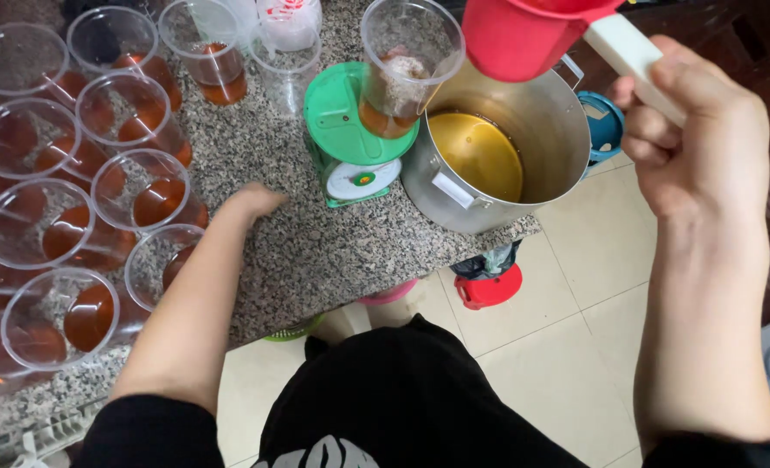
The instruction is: Filling plastic cups with tea from a large pot using a ladle and weighing them on a scale.
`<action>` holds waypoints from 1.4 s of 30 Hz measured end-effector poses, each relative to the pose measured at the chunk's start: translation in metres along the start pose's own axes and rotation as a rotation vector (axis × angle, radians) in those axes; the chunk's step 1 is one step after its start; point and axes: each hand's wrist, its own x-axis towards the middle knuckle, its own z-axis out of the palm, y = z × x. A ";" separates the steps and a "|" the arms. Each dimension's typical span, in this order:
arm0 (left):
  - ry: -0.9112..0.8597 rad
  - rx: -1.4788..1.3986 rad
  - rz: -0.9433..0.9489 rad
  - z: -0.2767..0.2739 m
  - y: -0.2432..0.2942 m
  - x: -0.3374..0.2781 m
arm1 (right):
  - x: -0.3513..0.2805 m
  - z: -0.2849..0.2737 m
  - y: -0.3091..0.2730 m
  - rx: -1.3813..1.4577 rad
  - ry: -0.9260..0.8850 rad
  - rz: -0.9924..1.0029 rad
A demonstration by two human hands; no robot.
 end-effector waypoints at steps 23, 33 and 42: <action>0.209 -0.809 0.637 -0.079 0.211 -0.177 | 0.010 -0.012 0.013 -0.262 -0.032 -0.240; 0.088 -0.844 0.528 -0.083 0.225 -0.193 | 0.013 0.016 0.011 -0.428 -0.125 -0.466; 0.074 -0.842 0.524 -0.081 0.223 -0.192 | 0.015 0.020 0.011 -0.416 -0.170 -0.497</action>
